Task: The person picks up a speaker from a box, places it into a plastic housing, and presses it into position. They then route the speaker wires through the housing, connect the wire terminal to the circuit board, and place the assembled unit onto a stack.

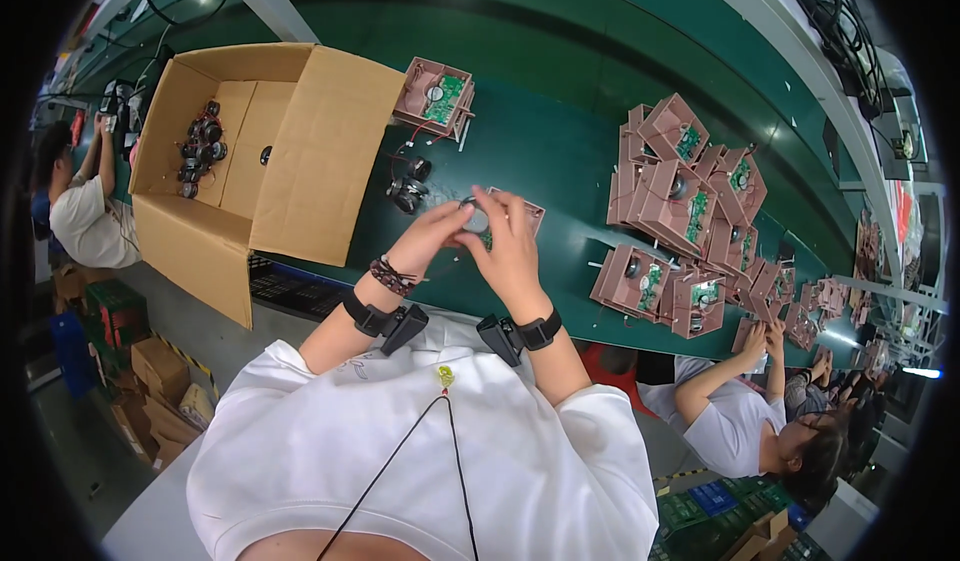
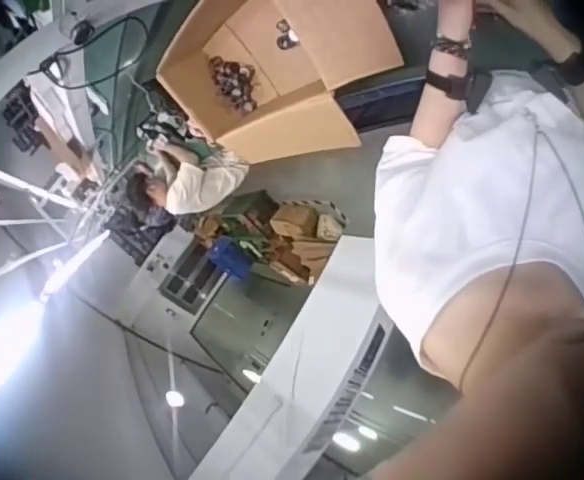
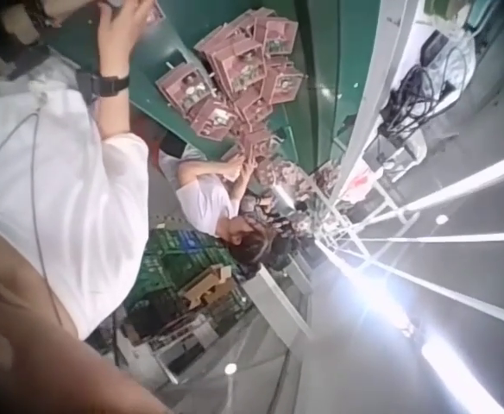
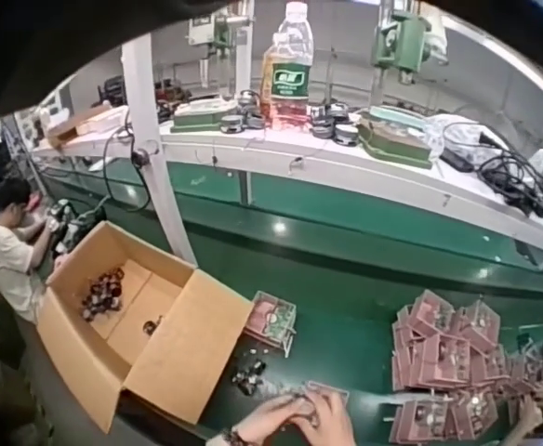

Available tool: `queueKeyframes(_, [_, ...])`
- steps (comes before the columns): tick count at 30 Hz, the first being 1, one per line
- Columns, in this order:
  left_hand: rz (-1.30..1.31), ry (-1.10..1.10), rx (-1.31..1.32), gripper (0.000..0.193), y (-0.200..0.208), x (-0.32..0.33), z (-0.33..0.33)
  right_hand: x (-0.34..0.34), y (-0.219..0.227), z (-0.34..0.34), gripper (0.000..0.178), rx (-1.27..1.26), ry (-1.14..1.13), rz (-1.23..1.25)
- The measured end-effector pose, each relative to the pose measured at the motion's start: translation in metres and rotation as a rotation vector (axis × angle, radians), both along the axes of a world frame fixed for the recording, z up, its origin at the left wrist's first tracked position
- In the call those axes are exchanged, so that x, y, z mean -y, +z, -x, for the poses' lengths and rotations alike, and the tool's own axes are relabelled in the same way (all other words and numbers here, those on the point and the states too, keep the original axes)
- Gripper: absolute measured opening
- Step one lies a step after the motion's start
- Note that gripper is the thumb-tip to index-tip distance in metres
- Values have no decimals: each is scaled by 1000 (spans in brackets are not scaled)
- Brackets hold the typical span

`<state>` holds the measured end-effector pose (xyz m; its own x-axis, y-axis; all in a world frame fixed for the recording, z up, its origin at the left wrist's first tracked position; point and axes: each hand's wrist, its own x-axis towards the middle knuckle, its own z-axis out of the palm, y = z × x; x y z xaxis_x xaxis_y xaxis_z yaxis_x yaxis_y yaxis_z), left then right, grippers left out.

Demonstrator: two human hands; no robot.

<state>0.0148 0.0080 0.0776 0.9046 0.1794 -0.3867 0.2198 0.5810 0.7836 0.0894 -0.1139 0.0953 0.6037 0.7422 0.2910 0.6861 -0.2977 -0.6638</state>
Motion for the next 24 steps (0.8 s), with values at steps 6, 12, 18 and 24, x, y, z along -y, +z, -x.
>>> queueKeyframes(6, [170, -145, 95, 32, 8, 2, -1, 30, -2, -12, 44, -437, -48, -181])
queueKeyframes(12, [-679, -168, 253, 32, 8, 24, -4, 58, -26, -8, 36, -1087, -104, -306])
queueKeyframes(18, [-812, -230, 404, 19, -12, 32, -6, 79, -15, -9, 39, -1009, 74, -84])
queueKeyframes(24, [-296, -317, 15, 19, -18, 41, -2, 86, -28, 6, 46, -844, 181, -17])
